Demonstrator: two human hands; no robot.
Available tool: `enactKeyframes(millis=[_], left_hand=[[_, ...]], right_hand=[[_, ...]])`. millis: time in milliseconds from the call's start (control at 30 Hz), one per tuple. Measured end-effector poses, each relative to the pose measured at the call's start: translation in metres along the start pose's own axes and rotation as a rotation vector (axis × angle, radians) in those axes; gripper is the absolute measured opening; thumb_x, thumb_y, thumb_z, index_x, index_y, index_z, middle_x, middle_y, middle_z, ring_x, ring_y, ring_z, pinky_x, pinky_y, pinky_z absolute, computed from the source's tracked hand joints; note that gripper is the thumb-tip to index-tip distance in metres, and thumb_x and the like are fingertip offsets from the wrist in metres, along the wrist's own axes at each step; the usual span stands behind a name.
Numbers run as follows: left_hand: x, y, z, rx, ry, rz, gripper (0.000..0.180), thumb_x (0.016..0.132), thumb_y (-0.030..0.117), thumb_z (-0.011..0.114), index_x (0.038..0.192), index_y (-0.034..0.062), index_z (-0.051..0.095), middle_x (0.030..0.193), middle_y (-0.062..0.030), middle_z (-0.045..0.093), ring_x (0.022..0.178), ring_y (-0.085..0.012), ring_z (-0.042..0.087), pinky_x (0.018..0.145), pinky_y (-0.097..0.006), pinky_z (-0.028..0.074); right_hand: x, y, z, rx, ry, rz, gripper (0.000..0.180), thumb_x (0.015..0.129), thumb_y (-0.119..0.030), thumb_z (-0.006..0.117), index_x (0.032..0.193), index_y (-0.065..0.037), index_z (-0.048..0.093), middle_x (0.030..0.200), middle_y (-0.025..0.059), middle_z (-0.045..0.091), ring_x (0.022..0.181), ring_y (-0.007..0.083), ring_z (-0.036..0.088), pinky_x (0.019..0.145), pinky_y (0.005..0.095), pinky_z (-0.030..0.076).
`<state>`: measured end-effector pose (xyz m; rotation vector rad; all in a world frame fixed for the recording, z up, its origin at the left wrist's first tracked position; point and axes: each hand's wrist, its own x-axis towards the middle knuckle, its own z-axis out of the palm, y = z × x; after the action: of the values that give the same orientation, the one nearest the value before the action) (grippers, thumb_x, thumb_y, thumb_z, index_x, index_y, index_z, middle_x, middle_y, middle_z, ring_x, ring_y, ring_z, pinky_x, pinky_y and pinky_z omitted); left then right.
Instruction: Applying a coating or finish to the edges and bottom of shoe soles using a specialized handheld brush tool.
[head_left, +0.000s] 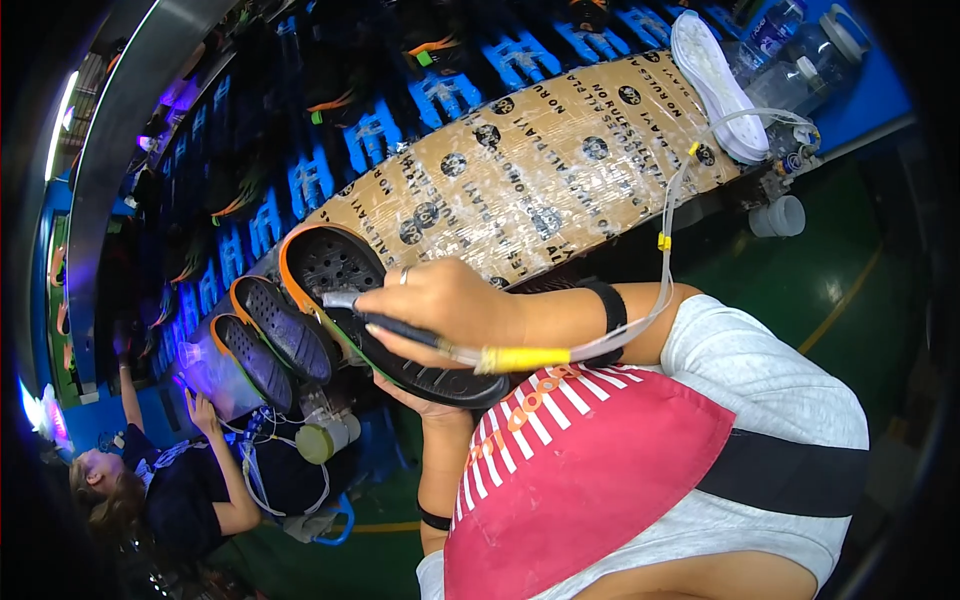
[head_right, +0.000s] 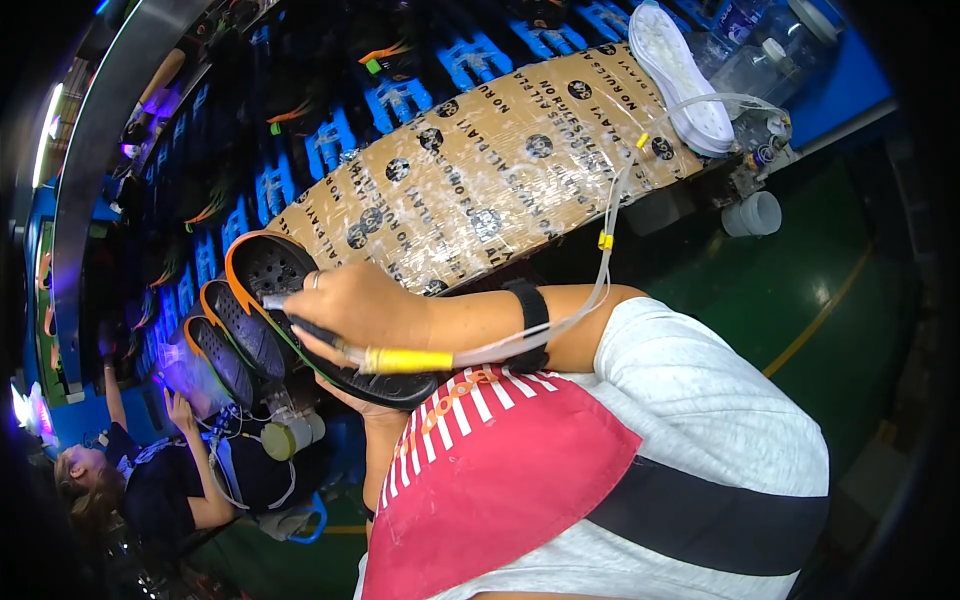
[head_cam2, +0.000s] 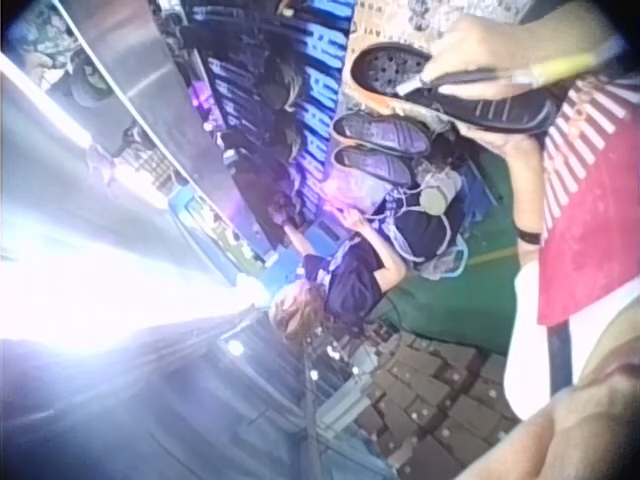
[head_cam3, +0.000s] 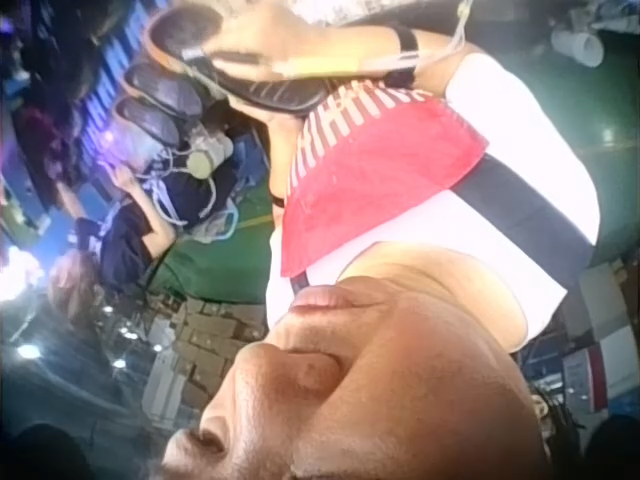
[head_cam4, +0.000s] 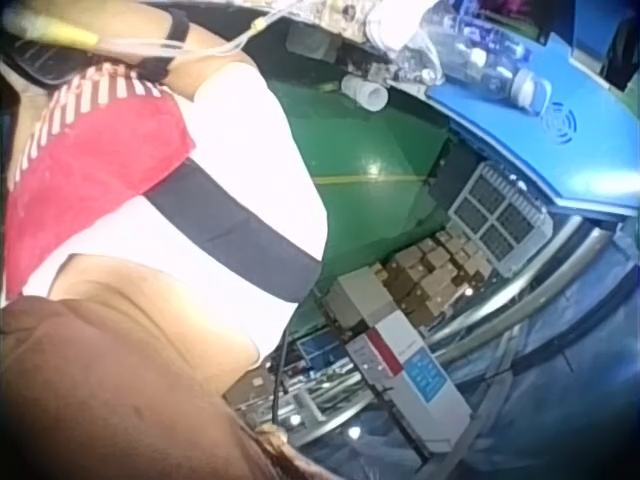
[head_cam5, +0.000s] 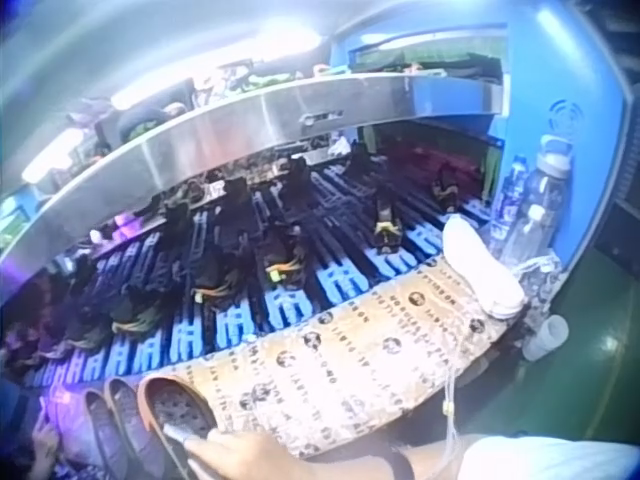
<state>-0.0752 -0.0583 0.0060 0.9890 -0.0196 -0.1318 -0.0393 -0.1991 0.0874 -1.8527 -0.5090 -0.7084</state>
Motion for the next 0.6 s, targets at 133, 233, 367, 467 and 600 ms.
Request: enactKeyframes(millis=[133,233,367,467,600], left_hand=[[-0.004,-0.003,-0.01,-0.249,-0.149,-0.026,0.056,0.09,0.048,0.031,0.132,0.0101,0.031,0.138,-0.0084,0.029,0.124,-0.0205,0.03,0.1,-0.035,0.03],[0.006,-0.005,-0.019,-0.118,0.026,-0.012,0.065,0.085,0.057,0.032,0.13,0.0095,0.034,0.134,-0.0098,0.034,0.121,-0.0236,0.036,0.101,-0.037,0.03],[0.012,0.0,-0.006,-0.847,-0.147,-0.124,0.071,0.08,0.063,0.033,0.127,0.0097,0.039,0.131,-0.0106,0.038,0.118,-0.026,0.039,0.1,-0.04,0.03],[0.017,-0.008,-0.021,-0.902,-0.11,-0.138,0.074,0.078,0.066,0.032,0.126,0.0108,0.04,0.131,-0.0105,0.038,0.119,-0.0268,0.038,0.101,-0.043,0.029],[0.019,0.0,-0.016,-0.345,0.001,-0.164,0.088,0.071,0.072,0.038,0.133,0.0096,0.028,0.135,-0.0157,0.031,0.126,-0.0295,0.026,0.106,-0.046,0.017]], right_hand=[[-0.008,0.003,0.007,0.15,-0.257,-0.061,0.018,0.073,-0.014,0.062,0.089,-0.005,0.062,0.068,0.0107,0.057,0.063,0.0267,0.059,0.055,0.0321,0.047],[-0.004,0.003,0.01,0.484,-0.176,0.043,0.018,0.074,-0.014,0.062,0.088,-0.004,0.062,0.07,0.0118,0.059,0.063,0.0264,0.06,0.056,0.0316,0.047],[0.0,0.005,0.004,0.178,0.012,0.065,0.019,0.071,-0.011,0.064,0.088,-0.003,0.062,0.069,0.0121,0.06,0.057,0.0247,0.059,0.05,0.0306,0.046],[-0.007,0.01,0.005,-0.002,-0.059,-0.012,0.02,0.072,-0.013,0.063,0.09,-0.005,0.061,0.067,0.0102,0.057,0.059,0.0259,0.058,0.051,0.0316,0.046],[-0.013,0.003,0.008,0.217,-0.31,-0.017,0.018,0.072,-0.018,0.063,0.088,-0.009,0.062,0.069,0.0097,0.059,0.066,0.026,0.061,0.065,0.0327,0.048]])
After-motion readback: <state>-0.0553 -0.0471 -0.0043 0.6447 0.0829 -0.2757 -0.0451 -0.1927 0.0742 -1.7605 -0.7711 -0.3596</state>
